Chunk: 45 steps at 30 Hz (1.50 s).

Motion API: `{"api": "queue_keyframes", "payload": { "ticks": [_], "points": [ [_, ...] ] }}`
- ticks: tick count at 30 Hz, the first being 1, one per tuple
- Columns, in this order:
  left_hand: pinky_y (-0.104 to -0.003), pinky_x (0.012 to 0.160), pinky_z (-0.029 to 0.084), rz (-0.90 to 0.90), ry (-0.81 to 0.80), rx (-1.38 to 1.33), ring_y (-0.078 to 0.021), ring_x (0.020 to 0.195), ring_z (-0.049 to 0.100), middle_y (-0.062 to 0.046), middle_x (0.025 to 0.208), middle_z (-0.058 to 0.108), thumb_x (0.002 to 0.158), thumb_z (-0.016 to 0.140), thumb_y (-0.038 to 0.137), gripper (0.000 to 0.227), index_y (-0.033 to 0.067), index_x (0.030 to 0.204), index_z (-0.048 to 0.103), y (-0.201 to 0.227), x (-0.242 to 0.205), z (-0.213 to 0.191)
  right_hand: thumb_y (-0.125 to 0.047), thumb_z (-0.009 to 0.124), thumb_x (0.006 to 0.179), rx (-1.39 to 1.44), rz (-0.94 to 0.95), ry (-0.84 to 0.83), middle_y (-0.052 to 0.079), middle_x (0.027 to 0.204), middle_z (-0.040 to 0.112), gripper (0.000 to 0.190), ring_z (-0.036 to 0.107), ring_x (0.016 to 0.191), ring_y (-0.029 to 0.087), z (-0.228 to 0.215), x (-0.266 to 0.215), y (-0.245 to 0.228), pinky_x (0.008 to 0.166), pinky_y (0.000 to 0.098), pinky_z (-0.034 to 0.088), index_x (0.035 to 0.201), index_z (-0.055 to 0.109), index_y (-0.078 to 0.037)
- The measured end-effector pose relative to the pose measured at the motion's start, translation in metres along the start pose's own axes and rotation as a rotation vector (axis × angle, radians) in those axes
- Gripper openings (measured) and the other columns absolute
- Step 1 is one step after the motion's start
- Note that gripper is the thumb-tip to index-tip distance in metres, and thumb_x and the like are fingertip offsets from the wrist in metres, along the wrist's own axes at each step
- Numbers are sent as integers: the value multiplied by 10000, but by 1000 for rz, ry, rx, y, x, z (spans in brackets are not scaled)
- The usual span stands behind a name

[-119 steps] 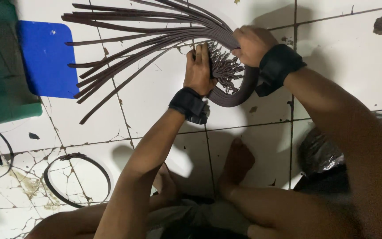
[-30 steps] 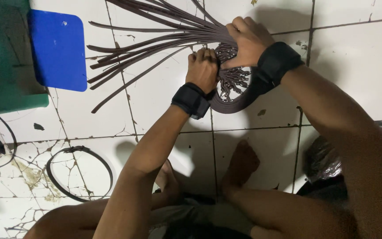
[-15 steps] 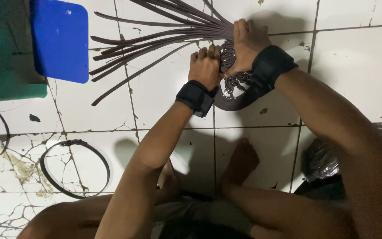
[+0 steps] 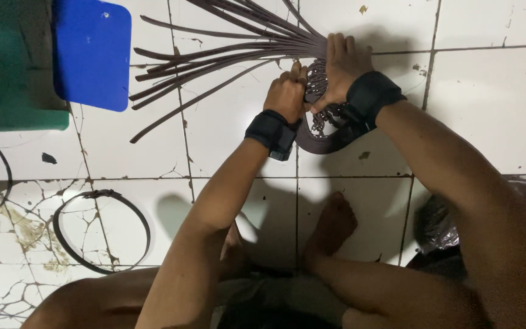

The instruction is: The person organizes and rolls up several long brown leather straps on the floor.

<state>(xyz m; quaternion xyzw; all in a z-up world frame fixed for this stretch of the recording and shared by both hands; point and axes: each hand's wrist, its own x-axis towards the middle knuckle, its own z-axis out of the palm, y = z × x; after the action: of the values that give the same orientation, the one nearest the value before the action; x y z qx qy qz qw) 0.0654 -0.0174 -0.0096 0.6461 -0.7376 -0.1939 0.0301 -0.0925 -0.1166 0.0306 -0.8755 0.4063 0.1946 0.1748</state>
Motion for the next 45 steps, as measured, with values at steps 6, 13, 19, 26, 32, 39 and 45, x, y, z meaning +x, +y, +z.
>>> {"api": "queue_keyframes", "payload": {
  "ticks": [6, 13, 19, 26, 32, 39, 45],
  "points": [
    [-463, 974, 522, -182, -15, 74, -373, 1183, 604, -195, 1430, 525, 760, 858, 326, 877, -30, 1447, 446, 26, -20, -9, -837, 867, 417, 16, -20, -8, 230, 1493, 321, 1667, 351, 1360, 404, 6, -1, 4, 979, 644, 438, 1536, 152, 170],
    [-452, 961, 520, -68, 96, 82, -367, 1214, 578, -210, 1312, 599, 800, 793, 269, 787, -107, 1403, 452, 5, -19, 25, -827, 861, 451, 39, -68, 57, 220, 1405, 368, 1562, 392, 1292, 392, 10, 5, 9, 948, 649, 434, 1507, 260, 155],
    [-423, 981, 531, 3, -17, 182, -382, 1255, 550, -263, 1292, 600, 888, 740, 198, 727, -164, 1432, 423, 1, -10, 24, -677, 785, 829, 229, -122, 256, 168, 1293, 507, 932, 494, 1206, 369, 57, 38, 50, 986, 588, 457, 1378, 529, 31],
    [-431, 1020, 517, 27, 16, -40, -401, 1232, 533, -251, 1369, 536, 684, 828, 94, 1006, -84, 1523, 304, 7, 3, -1, -600, 813, 840, 310, -162, 360, 128, 1251, 556, 764, 524, 1191, 367, 53, 32, 53, 997, 529, 489, 1270, 581, -12],
    [-463, 986, 500, 147, -77, -73, -409, 1292, 483, -257, 1442, 485, 606, 858, 70, 1079, -73, 1513, 290, 7, 3, -23, -374, 751, 988, 494, -238, 312, 135, 1229, 608, 484, 610, 1137, 338, 56, 46, 73, 972, 492, 514, 1319, 642, -38],
    [-434, 1063, 507, 220, -40, 237, -337, 1354, 505, -180, 1527, 510, 754, 790, 64, 947, -31, 1588, 351, 4, 2, 19, -130, 671, 981, 436, -333, 411, 106, 1221, 626, 436, 616, 1118, 310, 57, 35, 60, 985, 454, 525, 1416, 658, -108],
    [-626, 1139, 361, 108, 57, 225, -379, 1424, 411, -181, 1576, 426, 731, 850, 212, 1004, 72, 1580, 332, 26, -13, -35, -137, 685, 914, 273, -365, 506, 101, 1217, 619, 448, 578, 1116, 303, 51, 27, 53, 953, 446, 532, 1347, 687, -22]
  ]
}}
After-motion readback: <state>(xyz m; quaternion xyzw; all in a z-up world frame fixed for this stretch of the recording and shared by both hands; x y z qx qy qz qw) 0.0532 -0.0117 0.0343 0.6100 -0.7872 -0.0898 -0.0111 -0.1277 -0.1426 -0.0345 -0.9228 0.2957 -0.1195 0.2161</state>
